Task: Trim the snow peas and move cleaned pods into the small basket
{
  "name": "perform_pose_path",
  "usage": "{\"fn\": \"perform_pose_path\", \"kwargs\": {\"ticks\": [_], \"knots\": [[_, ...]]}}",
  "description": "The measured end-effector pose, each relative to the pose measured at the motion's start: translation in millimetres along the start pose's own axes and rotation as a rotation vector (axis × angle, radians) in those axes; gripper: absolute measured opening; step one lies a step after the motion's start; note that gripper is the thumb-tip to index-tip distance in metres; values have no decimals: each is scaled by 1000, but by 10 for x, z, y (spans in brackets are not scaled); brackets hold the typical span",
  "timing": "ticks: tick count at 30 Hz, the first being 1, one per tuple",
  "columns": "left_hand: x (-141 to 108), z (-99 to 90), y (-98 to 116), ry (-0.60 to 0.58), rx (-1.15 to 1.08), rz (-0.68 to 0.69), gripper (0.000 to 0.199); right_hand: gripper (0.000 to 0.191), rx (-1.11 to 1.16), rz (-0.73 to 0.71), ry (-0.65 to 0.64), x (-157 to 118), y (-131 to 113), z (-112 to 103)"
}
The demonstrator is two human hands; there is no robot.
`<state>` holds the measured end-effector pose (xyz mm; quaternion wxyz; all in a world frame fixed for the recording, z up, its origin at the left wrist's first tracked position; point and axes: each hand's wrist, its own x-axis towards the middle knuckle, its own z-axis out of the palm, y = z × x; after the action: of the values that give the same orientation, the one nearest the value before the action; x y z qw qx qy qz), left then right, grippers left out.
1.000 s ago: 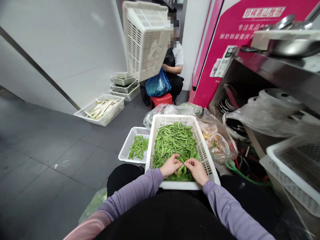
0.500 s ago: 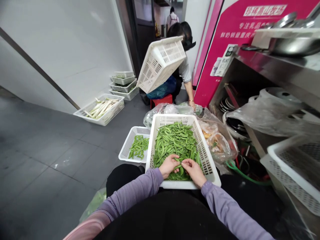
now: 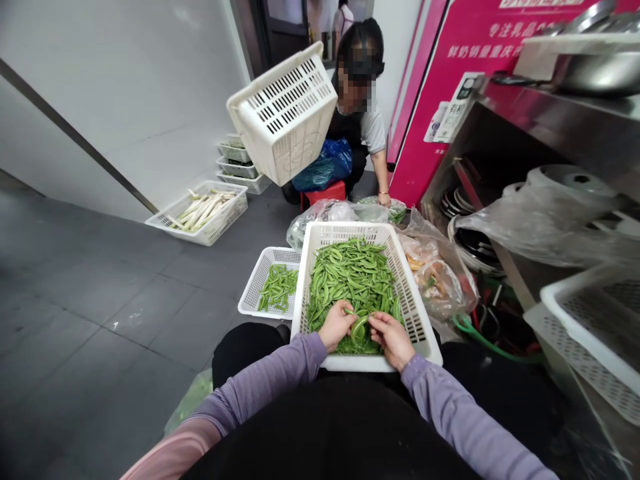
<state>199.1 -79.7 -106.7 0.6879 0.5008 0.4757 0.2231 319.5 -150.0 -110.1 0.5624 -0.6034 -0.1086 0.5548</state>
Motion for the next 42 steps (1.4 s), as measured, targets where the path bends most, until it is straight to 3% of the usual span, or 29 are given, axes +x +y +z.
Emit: {"fn": "perform_pose_path", "kwargs": {"ticks": [3,5,12,15,22,24,28,31,35,42], "knots": [[20,-48,0,68,202,83,12,24,93,-4,25,13,-88,-45],[12,-69,25,47,269,100,8,20,135,-8,35,27,-134,-80],[-134,-33,184,-251,46,-182,9,16,255,-3,-74,57,-136,-118],[-156,-46,197,-374,1,-171,17,14,313,-5,-89,58,-140,-109],[-115,-65,161,-507,78,-62,24,13,425,1,-114,71,-142,-107],[-106,-63,155,-480,206,-6,25,12,421,32,-99,58,-133,-93],[-106,-75,141,-229,746,289,22,10,243,195,-72,-11,-106,-18],[-128,-87,136,-204,1061,409,27,12,58,197,-49,-57,-87,49],[-135,-93,139,-237,1156,439,29,15,-61,117,-15,-72,-108,94],[-114,-119,101,-283,1162,517,25,13,-2,145,16,-24,-130,24]]}}
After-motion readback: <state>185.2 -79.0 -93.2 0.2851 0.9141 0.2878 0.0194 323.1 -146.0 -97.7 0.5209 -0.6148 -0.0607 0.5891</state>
